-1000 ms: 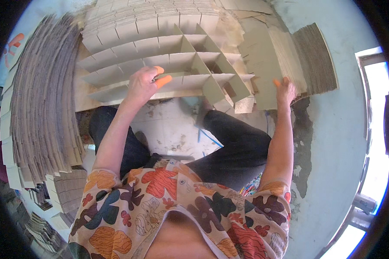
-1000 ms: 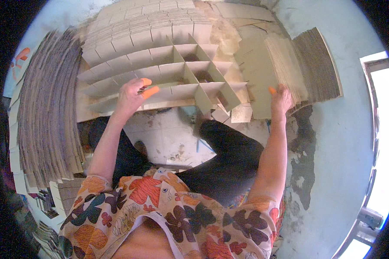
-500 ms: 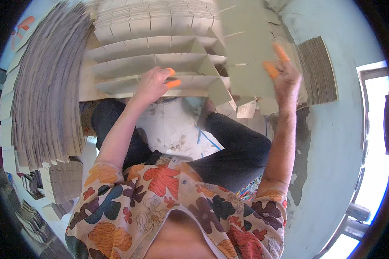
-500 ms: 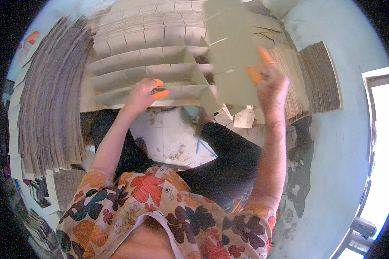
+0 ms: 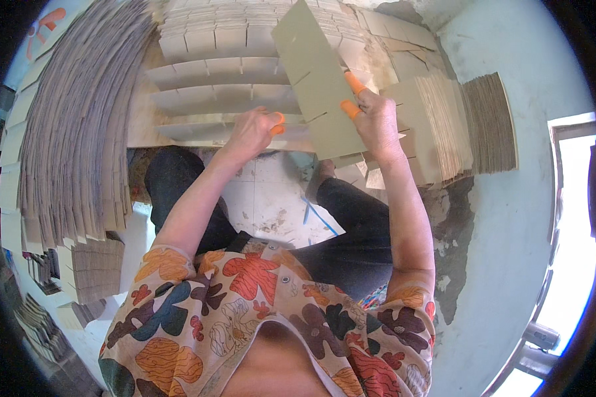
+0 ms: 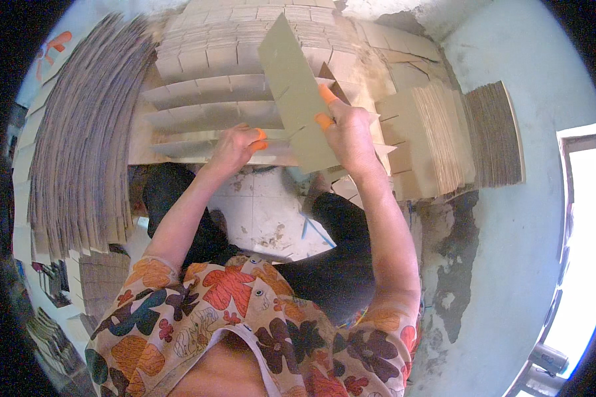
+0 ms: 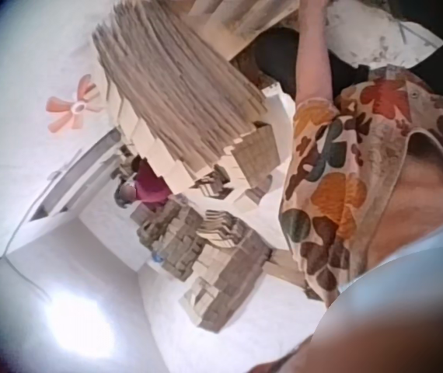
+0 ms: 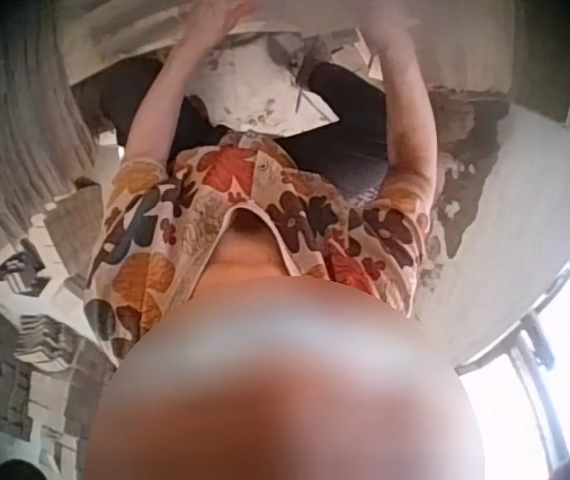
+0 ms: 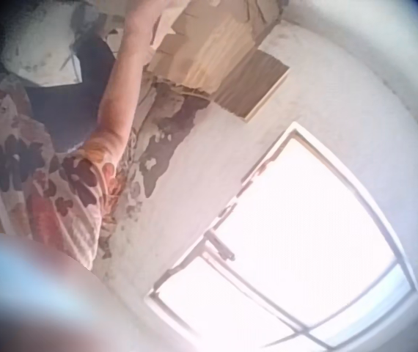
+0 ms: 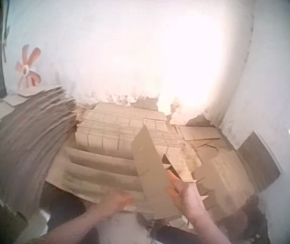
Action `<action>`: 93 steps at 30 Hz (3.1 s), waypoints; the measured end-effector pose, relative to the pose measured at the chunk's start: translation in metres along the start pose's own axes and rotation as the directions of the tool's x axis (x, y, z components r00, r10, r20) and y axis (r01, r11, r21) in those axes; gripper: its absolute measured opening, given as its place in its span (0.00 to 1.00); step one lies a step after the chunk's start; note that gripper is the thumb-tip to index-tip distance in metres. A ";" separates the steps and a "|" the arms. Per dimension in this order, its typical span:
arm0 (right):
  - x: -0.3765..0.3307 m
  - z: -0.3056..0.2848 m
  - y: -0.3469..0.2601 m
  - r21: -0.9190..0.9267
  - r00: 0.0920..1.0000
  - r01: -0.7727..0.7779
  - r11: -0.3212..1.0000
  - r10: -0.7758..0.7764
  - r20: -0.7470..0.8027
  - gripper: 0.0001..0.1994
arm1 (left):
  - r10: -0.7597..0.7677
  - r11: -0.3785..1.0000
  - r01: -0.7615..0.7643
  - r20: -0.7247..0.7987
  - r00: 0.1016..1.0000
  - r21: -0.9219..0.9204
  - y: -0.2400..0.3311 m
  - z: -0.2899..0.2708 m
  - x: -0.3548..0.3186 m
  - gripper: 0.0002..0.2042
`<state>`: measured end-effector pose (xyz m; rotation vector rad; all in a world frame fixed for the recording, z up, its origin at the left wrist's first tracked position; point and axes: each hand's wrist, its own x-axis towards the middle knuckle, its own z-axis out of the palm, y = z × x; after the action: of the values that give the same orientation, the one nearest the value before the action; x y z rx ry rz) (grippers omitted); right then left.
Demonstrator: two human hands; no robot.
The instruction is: The person sits on the floor and repeatedly picks up flat cardboard sheets with pre-cut slots, then inserts them into a growing stack of similar dividers. The person aligns and slides each piece into the existing structure, building a multi-compartment cardboard organizer.
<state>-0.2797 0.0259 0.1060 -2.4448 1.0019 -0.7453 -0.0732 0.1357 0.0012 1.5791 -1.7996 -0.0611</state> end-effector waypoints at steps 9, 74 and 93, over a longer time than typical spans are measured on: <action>0.019 0.015 -0.010 0.115 0.981 -0.018 0.993 -0.005 0.196 0.13 | -0.075 0.997 0.075 0.034 0.997 0.008 -0.008 0.003 -0.001 0.07; -0.100 -0.052 0.237 -0.716 0.797 -0.571 0.403 0.482 -0.365 0.34 | -0.091 0.994 0.093 -0.025 0.995 0.062 0.002 -0.026 -0.007 0.15; -0.023 -0.076 0.022 -0.153 0.751 -0.035 0.988 -0.075 -0.656 0.28 | -0.133 0.987 0.134 -0.016 0.991 0.093 0.003 -0.045 -0.015 0.14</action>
<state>-0.3513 0.0161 0.1461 -2.3432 1.3135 -1.6809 -0.0513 0.1683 0.0281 1.7621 -1.7093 -0.0321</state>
